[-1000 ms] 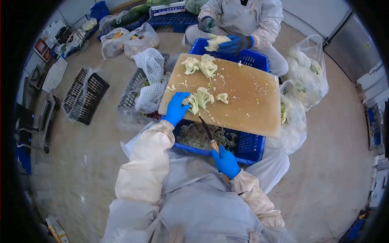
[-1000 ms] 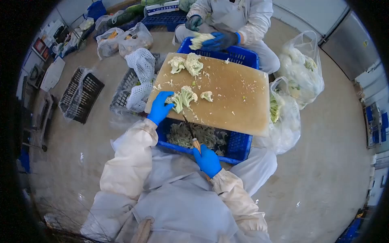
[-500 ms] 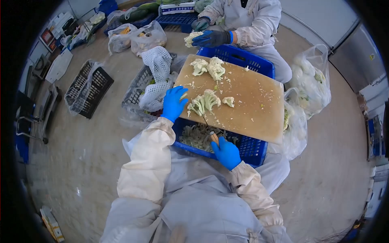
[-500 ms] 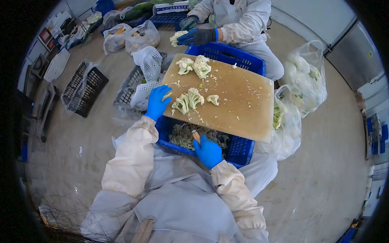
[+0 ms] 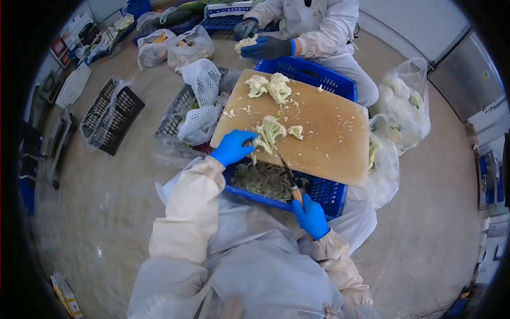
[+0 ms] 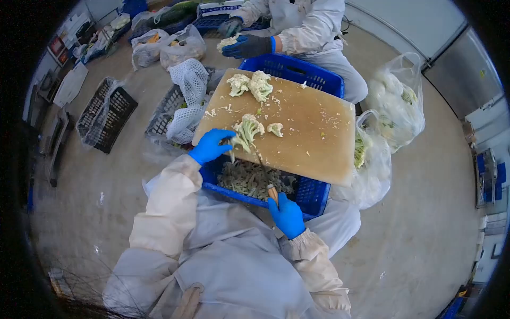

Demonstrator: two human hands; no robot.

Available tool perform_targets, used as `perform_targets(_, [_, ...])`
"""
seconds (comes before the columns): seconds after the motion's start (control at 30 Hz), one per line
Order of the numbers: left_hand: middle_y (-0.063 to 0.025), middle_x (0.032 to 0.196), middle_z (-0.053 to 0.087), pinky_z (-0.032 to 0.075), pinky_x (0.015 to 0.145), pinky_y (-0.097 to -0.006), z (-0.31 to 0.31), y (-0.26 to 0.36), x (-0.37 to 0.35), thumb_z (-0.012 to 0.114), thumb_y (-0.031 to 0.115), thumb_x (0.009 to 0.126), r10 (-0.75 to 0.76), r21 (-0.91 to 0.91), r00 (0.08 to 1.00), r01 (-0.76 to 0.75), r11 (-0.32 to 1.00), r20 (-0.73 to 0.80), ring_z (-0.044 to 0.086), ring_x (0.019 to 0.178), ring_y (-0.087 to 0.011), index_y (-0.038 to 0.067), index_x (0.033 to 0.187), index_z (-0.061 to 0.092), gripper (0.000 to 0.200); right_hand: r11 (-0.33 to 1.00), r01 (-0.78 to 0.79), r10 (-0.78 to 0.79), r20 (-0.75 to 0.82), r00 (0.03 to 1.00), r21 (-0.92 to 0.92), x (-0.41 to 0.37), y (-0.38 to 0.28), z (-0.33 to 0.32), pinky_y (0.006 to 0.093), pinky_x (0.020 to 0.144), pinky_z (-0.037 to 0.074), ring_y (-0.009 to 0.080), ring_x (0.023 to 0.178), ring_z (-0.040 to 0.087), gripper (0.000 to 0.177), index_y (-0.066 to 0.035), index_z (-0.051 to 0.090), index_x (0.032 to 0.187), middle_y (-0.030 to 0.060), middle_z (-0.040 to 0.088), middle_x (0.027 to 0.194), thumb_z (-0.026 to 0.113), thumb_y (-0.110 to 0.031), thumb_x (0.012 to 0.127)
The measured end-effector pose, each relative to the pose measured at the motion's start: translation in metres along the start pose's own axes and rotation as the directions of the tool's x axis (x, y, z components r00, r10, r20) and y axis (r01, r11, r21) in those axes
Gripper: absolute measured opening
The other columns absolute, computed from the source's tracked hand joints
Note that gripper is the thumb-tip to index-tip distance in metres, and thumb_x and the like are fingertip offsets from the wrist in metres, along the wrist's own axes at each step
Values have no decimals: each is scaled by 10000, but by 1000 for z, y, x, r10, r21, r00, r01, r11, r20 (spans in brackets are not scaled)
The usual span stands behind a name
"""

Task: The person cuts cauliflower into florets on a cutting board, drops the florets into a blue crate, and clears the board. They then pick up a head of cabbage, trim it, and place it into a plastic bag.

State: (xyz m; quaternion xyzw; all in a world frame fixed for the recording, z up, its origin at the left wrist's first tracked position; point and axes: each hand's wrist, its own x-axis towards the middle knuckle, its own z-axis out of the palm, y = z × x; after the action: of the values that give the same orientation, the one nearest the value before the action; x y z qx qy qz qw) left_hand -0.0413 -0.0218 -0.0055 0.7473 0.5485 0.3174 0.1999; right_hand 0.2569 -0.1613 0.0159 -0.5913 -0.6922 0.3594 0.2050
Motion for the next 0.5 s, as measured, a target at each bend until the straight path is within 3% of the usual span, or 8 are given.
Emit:
perform_targets(0.07, [-97,1069,586,447,822,-389,-7,3,6,659,119,712,-11,-308,997,33,951,74,519,973,-322,128,1135,565,433,998,4,0,-65,998,56,10,11,10,468,451,411,403,528,550,318,-6,486,813,242,544,595,550,-314,859])
perform_targets(0.1, [-97,1069,586,447,822,-389,-5,5,12,659,119,712,-12,-306,997,35,951,75,519,973,-322,128,1135,565,433,994,19,-6,-117,993,108,16,10,16,463,445,411,402,520,548,320,-5,490,816,245,542,597,545,-317,863])
perform_targets(0.17, [-127,1156,552,420,897,-393,4,19,35,642,119,734,130,33,975,-126,992,-183,509,1035,-318,125,1176,546,452,985,-52,62,-59,996,165,27,-9,18,437,435,427,371,497,561,334,0,501,837,229,548,594,528,-330,874])
perform_targets(0.23, [-146,1188,525,406,914,-400,18,20,48,630,107,739,147,30,969,-144,989,-201,502,1051,-320,123,1180,542,450,942,-158,152,42,987,297,34,-24,20,420,434,445,333,474,572,342,2,496,833,203,558,595,509,-336,885])
perform_targets(0.3, [-152,1170,520,402,909,-399,30,19,60,633,112,733,132,-37,989,-134,990,-65,499,1045,-332,118,1159,549,434,942,-169,163,45,986,289,37,-31,20,406,427,452,305,464,578,351,4,488,826,185,568,603,495,-340,891])
perform_targets(0.4, [-138,1060,520,428,845,-395,31,28,57,658,91,692,45,-68,996,-50,996,-74,514,984,-326,94,1065,571,383,973,-131,138,-26,990,188,38,-28,26,411,428,452,308,469,581,359,8,485,819,194,569,600,482,-342,898])
perform_targets(0.5, [-124,993,508,442,796,-387,33,34,49,667,73,675,12,-63,992,-21,998,-129,527,926,-313,90,1022,578,359,955,-167,164,30,986,245,33,-31,20,429,447,452,325,479,580,371,10,483,803,198,567,589,477,-348,899])
